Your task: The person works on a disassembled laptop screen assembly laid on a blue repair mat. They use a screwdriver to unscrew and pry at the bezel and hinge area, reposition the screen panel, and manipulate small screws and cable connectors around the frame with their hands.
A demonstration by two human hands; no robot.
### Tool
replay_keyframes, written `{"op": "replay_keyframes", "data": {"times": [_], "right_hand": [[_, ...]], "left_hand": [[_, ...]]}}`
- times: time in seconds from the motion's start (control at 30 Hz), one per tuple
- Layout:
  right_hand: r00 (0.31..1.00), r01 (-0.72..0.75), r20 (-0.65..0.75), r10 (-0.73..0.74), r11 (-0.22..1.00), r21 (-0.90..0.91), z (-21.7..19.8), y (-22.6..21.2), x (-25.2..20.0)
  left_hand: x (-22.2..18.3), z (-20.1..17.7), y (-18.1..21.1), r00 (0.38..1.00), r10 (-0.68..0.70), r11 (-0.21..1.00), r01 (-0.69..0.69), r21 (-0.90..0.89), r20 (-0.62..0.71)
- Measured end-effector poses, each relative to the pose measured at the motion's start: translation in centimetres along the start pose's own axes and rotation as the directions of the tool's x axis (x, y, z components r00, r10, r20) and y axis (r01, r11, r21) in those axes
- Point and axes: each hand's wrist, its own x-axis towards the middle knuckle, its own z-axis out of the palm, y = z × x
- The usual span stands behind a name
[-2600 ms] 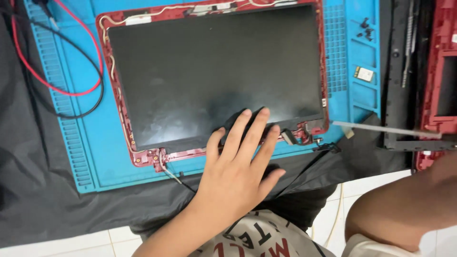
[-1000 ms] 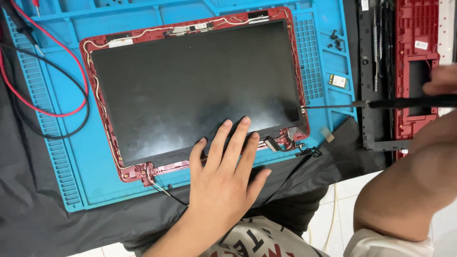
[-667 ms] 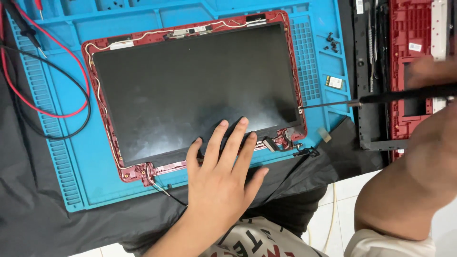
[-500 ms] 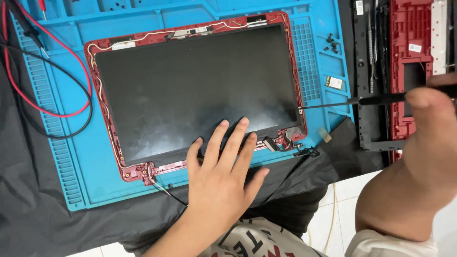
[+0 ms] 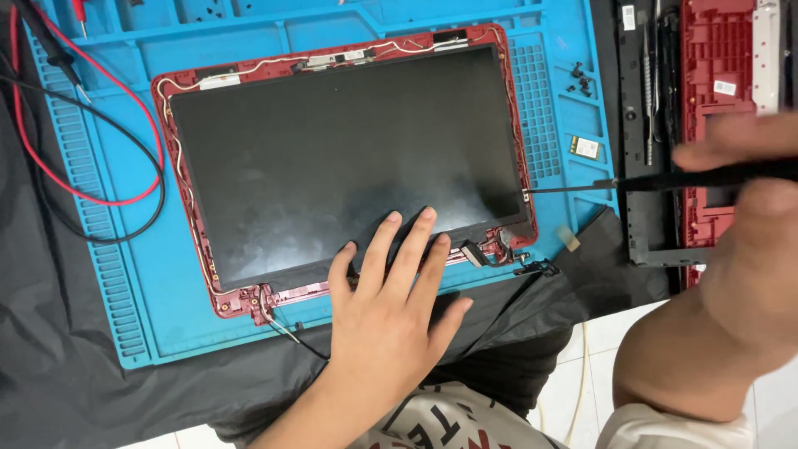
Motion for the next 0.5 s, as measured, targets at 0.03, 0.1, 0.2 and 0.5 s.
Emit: {"op": "replay_keyframes", "data": {"times": [0.03,0.1,0.2,0.5], "right_hand": [[1.0,-0.001,0.002,0.001,1.0,0.001,0.1,-0.3,-0.1],[0.974,-0.224,-0.002,0.225,0.972,0.069,0.3,-0.8,-0.3],[0.996,-0.09,-0.046,0.081,0.964,-0.25,1.8,-4.0,1.4],[0.997,-0.029,0.049,0.067,0.841,-0.54,1.8,-4.9,3.4]], "left_hand": [[0.0,0.0,0.0,1.0,-0.002,1.0,0.002,0.0,0.002],[0.0,-0.1,0.0,1.0,-0.002,1.0,0.002,0.004,0.005],[-0.1,0.1,0.0,1.0,-0.003,1.0,0.003,-0.01,-0.002],[0.0,-0.1,0.0,1.0,-0.005,1.0,0.006,-0.024,0.012]]}}
